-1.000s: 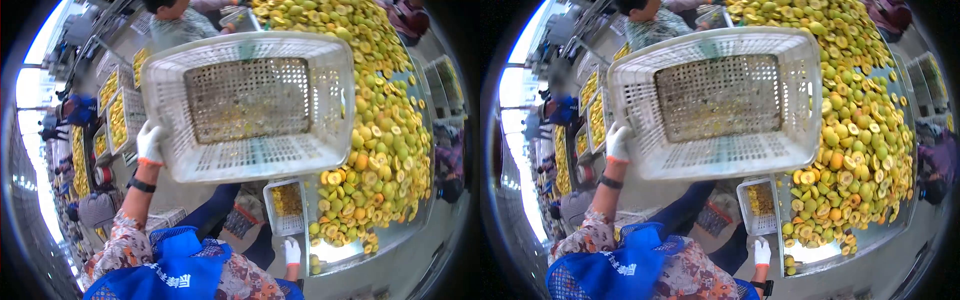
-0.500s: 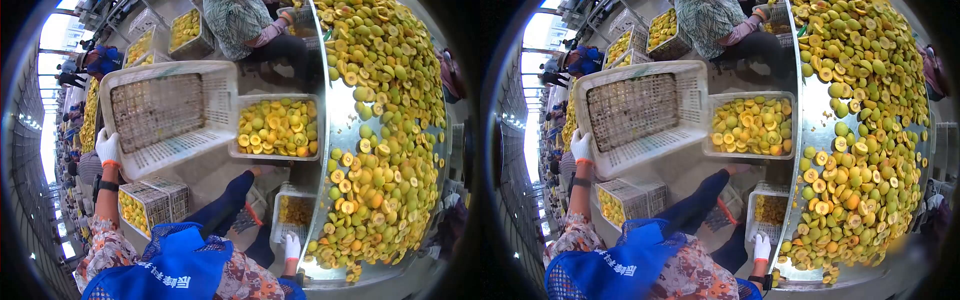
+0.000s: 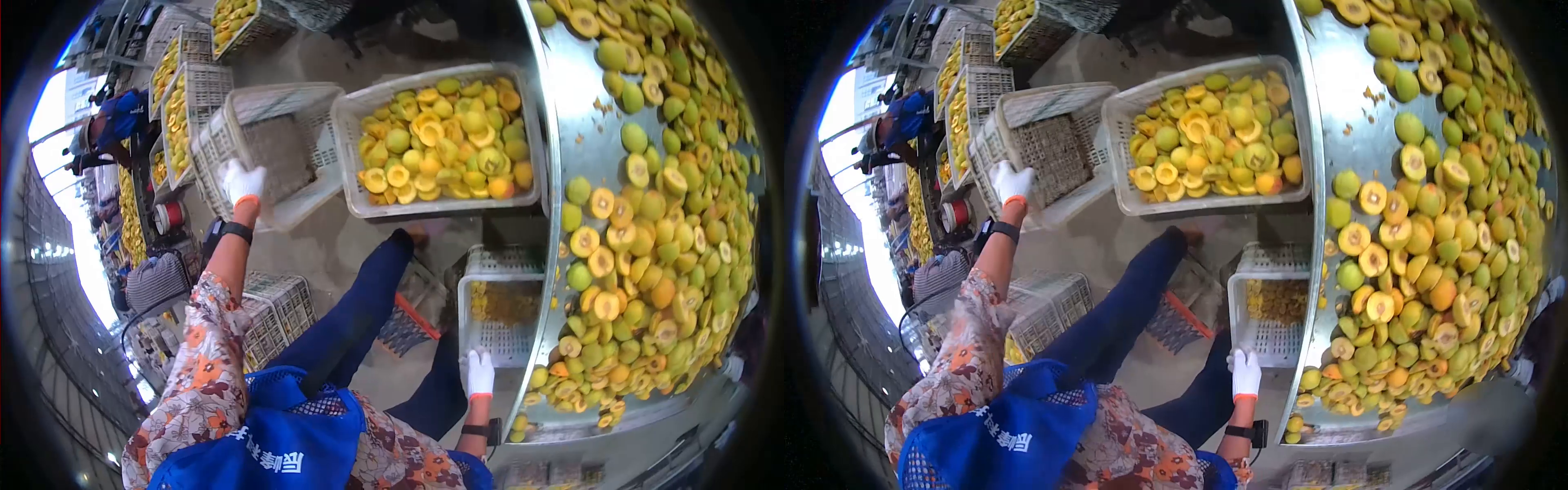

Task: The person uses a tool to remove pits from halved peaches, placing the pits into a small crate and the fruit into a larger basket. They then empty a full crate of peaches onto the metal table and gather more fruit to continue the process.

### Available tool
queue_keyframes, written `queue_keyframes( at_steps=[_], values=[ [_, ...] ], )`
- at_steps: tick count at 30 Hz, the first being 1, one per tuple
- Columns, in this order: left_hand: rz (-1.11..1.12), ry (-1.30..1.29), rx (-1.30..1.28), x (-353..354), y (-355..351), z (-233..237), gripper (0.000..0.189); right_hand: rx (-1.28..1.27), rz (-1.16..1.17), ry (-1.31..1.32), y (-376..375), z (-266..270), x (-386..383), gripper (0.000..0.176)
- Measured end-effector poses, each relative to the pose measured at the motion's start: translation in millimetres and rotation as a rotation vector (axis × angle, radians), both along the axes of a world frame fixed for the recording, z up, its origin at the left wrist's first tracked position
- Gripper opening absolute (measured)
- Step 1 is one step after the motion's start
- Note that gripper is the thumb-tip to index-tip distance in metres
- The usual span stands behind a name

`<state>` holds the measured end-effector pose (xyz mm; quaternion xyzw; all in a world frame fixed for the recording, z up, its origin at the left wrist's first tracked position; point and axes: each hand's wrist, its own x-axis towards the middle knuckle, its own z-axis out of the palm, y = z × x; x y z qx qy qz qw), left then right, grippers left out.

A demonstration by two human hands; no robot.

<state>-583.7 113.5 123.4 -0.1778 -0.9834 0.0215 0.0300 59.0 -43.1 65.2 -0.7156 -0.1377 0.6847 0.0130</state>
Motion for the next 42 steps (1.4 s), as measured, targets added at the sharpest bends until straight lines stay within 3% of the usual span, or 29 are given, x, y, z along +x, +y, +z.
queue_keyframes(
  at_steps=[2, 4, 5, 6, 7, 8, 9, 10, 12, 14, 15, 16, 20, 23, 24, 27, 28, 30, 32, 35, 36, 39, 40, 42],
  values=[
    [-0.315, 0.196, -0.256, 1, -13, -35, 0.064, 0.034, -0.015, -0.025, -4, -16, -7, 0.036],
    [-0.22, 0.041, -0.299, -13, -4, -42, 0.085, 0.158, 0.031, -0.058, -4, -14, -13, 0.036],
    [-0.216, 0.018, -0.245, -45, -14, -62, 0.076, 0.344, 0.246, -0.148, -3, -9, -14, 0.034],
    [-0.282, -0.126, -0.009, -72, -34, -73, 0.061, 0.517, 0.471, -0.242, 1, -6, -16, 0.033],
    [-0.379, -0.182, 0.225, -92, -47, -81, 0.047, 0.61, 0.436, -0.261, 4, -3, -17, 0.032],
    [-0.564, -0.055, 0.247, -120, -64, -94, 0.043, 0.703, 0.407, -0.281, 7, 3, -17, 0.031],
    [-0.503, -0.088, 0.13, -111, -59, -84, 0.039, 0.685, 0.372, -0.343, 17, 12, -17, 0.031],
    [-0.6, 0.112, 0.179, -143, -74, -111, 0.038, 0.803, 0.307, -0.404, 30, 25, -15, 0.03],
    [-0.637, -0.098, 0.187, -172, -79, -116, 0.051, 0.896, 0.23, -0.517, 39, 51, 4, 0.028],
    [-0.63, -0.214, 0.418, -182, -59, -121, 0.046, 0.947, 0.128, -0.774, 43, 64, 25, 0.024],
    [-0.562, -0.392, 0.4, -239, -60, -133, 0.041, 0.954, 0.084, -0.91, 39, 64, 39, 0.022],
    [-0.589, -0.278, 0.373, -235, -57, -120, 0.042, 0.963, 0.043, -1.046, 31, 62, 57, 0.02],
    [-0.607, -0.105, 0.301, -223, -26, -114, 0.047, 0.794, -0.216, -1.557, -38, 37, 129, 0.023],
    [-0.636, -0.046, 0.298, -217, 3, -125, 0.052, 0.836, -0.687, -1.528, -88, 19, 167, 0.031],
    [-0.648, -0.035, 0.293, -216, 12, -130, 0.053, 0.848, -0.719, -1.557, -103, 14, 176, 0.031],
    [-0.703, 0.006, 0.315, -214, 40, -147, 0.058, 0.599, -0.441, -1.756, -140, -6, 199, 0.047],
    [-0.72, 0.018, 0.321, -217, 45, -150, 0.06, 0.629, -0.479, -1.764, -148, -11, 208, 0.047],
    [-0.745, 0.043, 0.319, -226, 49, -150, 0.064, 0.117, 0.014, -1.643, -162, -23, 227, 0.042],
    [-0.797, 0.086, 0.264, -239, 50, -143, 0.068, 0.143, 0.189, -1.703, -178, -34, 241, 0.045],
    [-0.96, 0.321, 0.151, -250, 56, -128, 0.074, 0.046, 0.175, -1.394, -173, -23, 264, 0.045],
    [-0.747, 0.0, 0.018, -215, 51, -104, 0.066, 0.095, 0.164, -1.412, -171, -21, 269, 0.045],
    [-0.77, 0.31, 0.263, -75, 23, -49, 0.05, 0.103, 0.203, -1.405, -172, -20, 261, 0.043],
    [-0.767, 0.326, 0.337, 7, 14, -23, 0.045, 0.103, 0.211, -1.4, -169, -16, 256, 0.044],
    [-1.129, -0.314, 1.032, 39, 44, -59, 0.038, 0.1, 0.208, -1.397, -169, -19, 262, 0.045]
  ],
)
